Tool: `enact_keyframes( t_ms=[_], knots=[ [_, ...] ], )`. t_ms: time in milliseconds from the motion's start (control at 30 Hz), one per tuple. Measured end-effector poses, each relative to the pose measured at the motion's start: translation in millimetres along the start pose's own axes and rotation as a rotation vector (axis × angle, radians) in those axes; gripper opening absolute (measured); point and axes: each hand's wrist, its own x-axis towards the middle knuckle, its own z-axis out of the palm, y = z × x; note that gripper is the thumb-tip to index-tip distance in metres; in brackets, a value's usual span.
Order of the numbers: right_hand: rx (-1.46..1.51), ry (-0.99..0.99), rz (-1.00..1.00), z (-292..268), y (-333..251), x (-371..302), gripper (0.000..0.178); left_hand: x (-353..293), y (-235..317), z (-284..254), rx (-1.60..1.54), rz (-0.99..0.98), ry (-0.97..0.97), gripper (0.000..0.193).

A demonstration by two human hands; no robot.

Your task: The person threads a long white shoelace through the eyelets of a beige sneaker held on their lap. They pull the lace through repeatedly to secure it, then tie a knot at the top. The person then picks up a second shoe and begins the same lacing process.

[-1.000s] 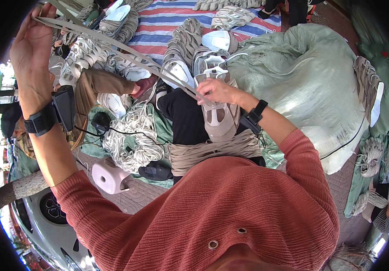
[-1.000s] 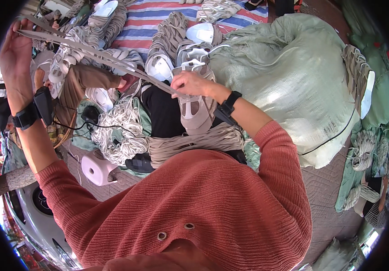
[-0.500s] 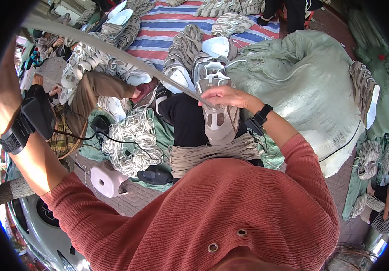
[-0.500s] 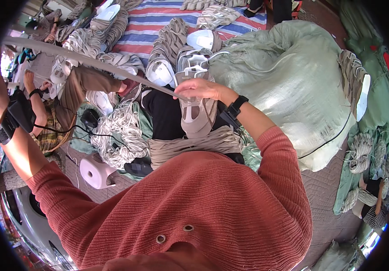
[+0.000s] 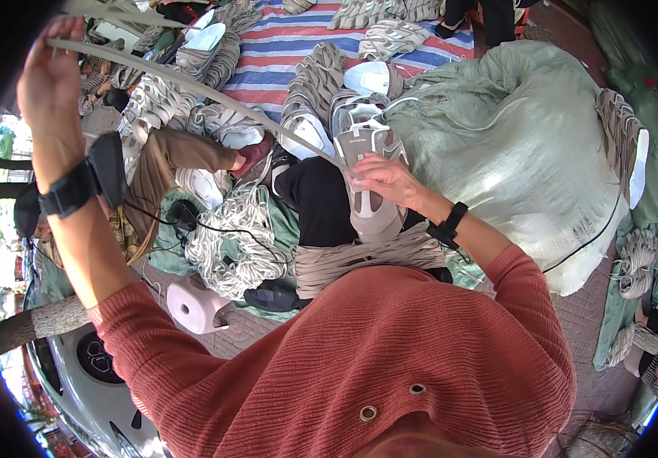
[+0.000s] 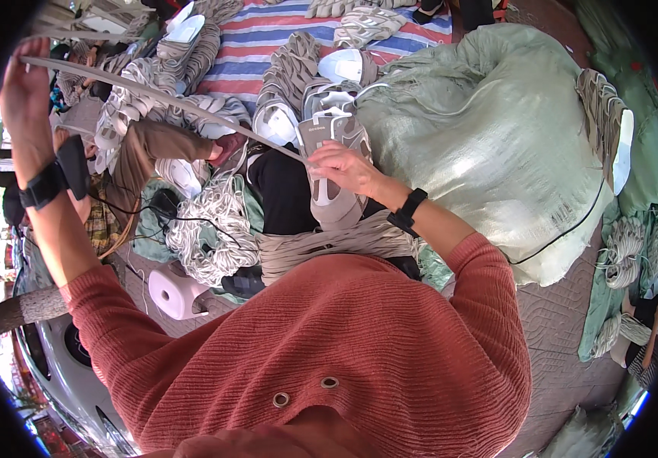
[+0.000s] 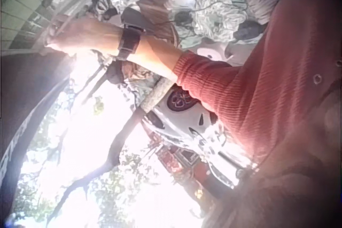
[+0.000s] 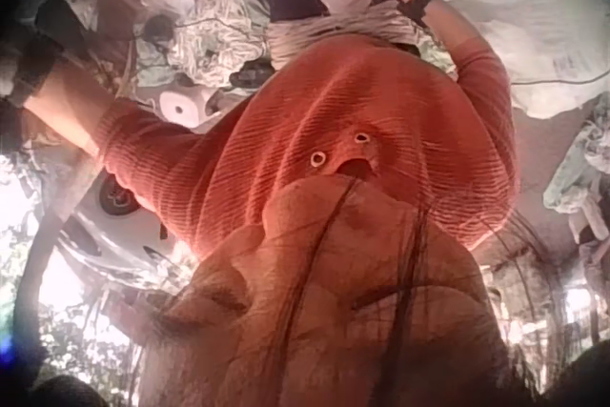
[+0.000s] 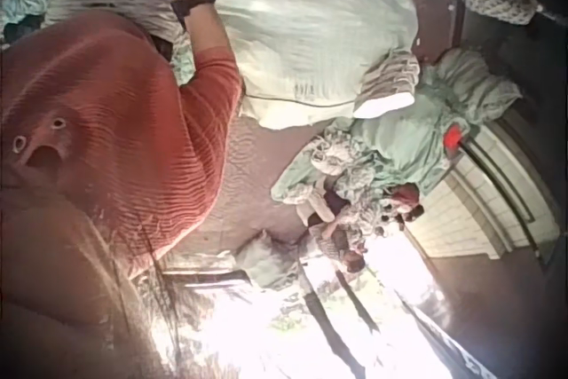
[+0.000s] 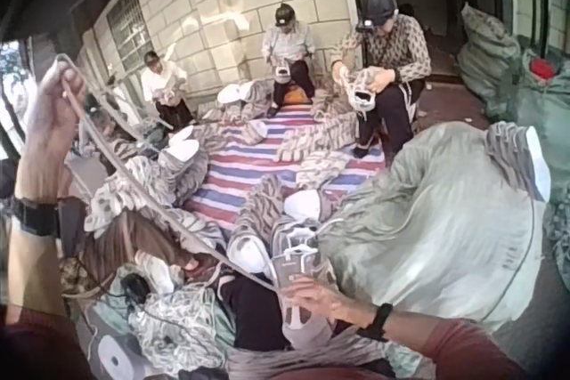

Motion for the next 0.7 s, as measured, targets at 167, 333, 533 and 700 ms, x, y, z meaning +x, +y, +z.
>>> enact_keyframes(
  t_ms=[167,333,533,700],
  knots=[
    [-0.065,0.22,0.05,1,-25,5,0.024,-69,-16,-17,0.147,-0.035,0.128,0.022],
    [-0.101,0.169,0.189,-3,-41,15,0.024,-86,-27,-92,0.223,-0.028,0.229,0.028],
    [0.561,-0.067,0.487,-23,-57,36,0.021,-126,-68,-121,0.238,-0.158,0.314,0.023],
    [1.047,0.092,0.393,-95,-138,70,0.019,-160,-84,-168,-0.198,-0.663,0.415,0.017]
  ],
)
